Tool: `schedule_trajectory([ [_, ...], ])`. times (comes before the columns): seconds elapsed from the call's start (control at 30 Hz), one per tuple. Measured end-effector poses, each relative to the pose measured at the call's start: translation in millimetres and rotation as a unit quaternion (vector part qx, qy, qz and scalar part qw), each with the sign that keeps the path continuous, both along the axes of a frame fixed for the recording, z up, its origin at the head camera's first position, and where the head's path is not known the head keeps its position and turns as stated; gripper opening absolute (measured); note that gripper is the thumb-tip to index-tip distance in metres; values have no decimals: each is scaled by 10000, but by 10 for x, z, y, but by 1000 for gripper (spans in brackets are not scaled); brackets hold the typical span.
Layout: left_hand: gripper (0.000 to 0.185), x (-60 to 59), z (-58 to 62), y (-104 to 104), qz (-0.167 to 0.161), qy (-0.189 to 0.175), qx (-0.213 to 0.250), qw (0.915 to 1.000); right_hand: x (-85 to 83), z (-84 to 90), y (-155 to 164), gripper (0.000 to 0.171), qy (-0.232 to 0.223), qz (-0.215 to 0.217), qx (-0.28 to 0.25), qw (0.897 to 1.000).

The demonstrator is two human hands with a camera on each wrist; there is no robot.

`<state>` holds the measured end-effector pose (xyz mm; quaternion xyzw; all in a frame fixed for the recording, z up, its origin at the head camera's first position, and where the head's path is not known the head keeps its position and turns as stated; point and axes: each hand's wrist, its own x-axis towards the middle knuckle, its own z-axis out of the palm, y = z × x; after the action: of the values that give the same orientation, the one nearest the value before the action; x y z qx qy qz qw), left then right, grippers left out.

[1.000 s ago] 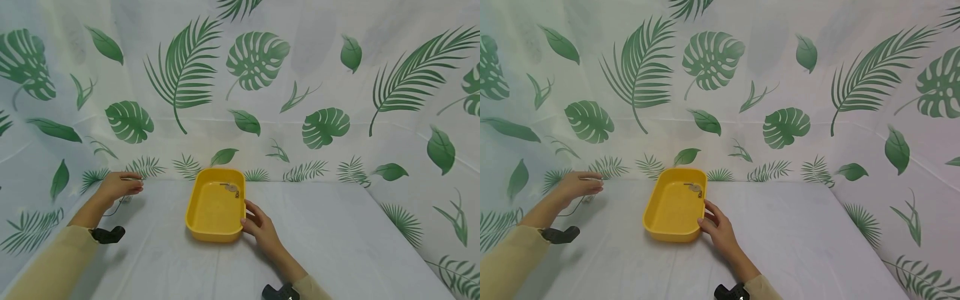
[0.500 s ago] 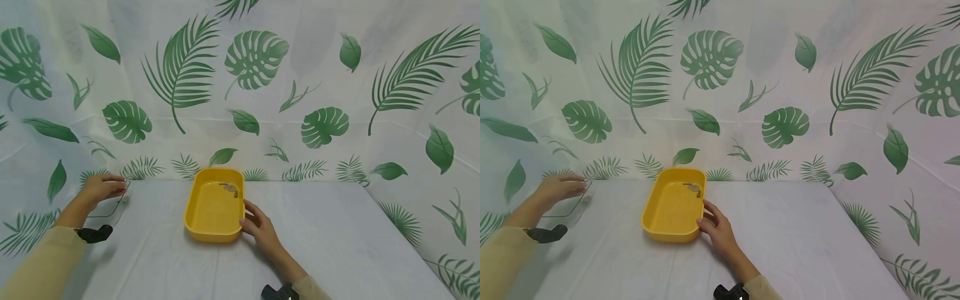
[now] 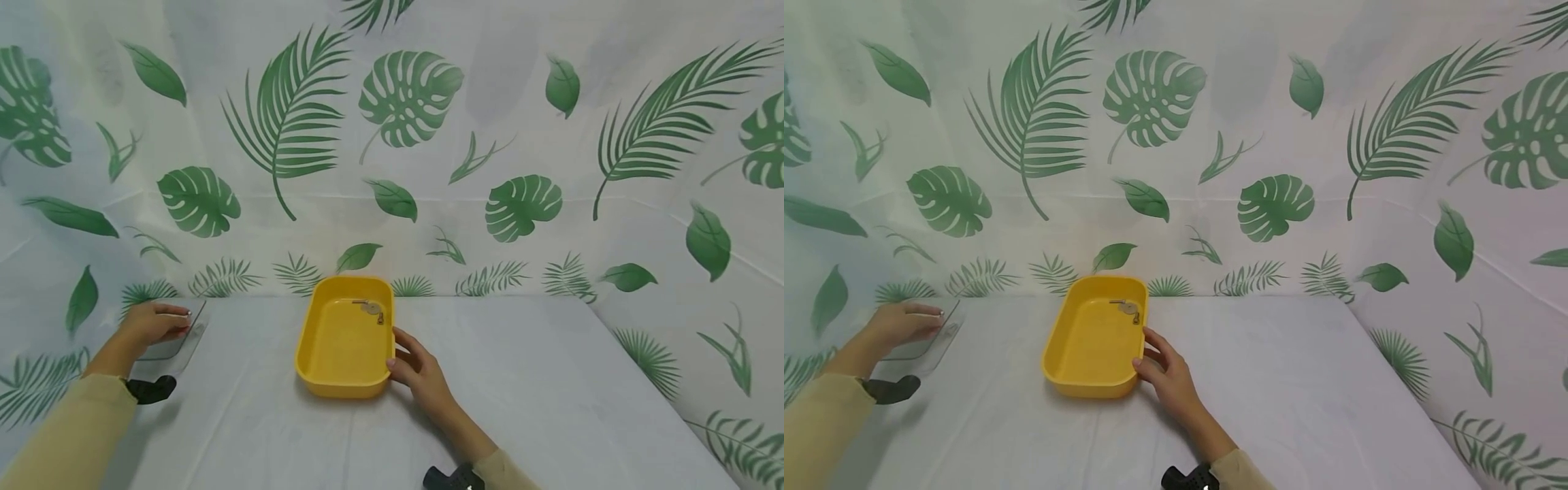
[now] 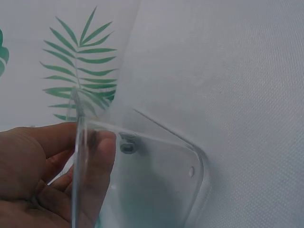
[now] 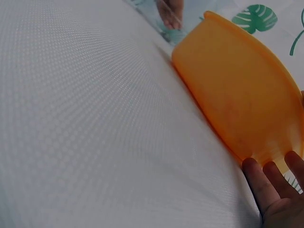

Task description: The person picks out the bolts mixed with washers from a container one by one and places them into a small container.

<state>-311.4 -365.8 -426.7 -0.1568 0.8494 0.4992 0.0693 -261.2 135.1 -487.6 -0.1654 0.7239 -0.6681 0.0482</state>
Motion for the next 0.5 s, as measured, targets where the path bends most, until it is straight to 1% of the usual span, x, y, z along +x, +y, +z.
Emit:
schedule_trajectory([
  [0.1, 53, -35, -77, -36, 71, -39, -78, 9999, -1, -6, 2, 59, 31, 36, 54, 10000],
  [0.27, 51, -73, -171, -70, 359, -119, -80, 9993, -6, -18, 12, 61, 82, 127, 116, 9998],
  [0.4, 49, -85, -214, -67, 548, -170, -155, 9982, -8, -15, 18, 61, 82, 159, 74, 9998],
  [0.5, 50, -98, -229, -65, 562, -175, -163, 9981, -8, -13, 22, 60, 60, 131, 41, 9999],
])
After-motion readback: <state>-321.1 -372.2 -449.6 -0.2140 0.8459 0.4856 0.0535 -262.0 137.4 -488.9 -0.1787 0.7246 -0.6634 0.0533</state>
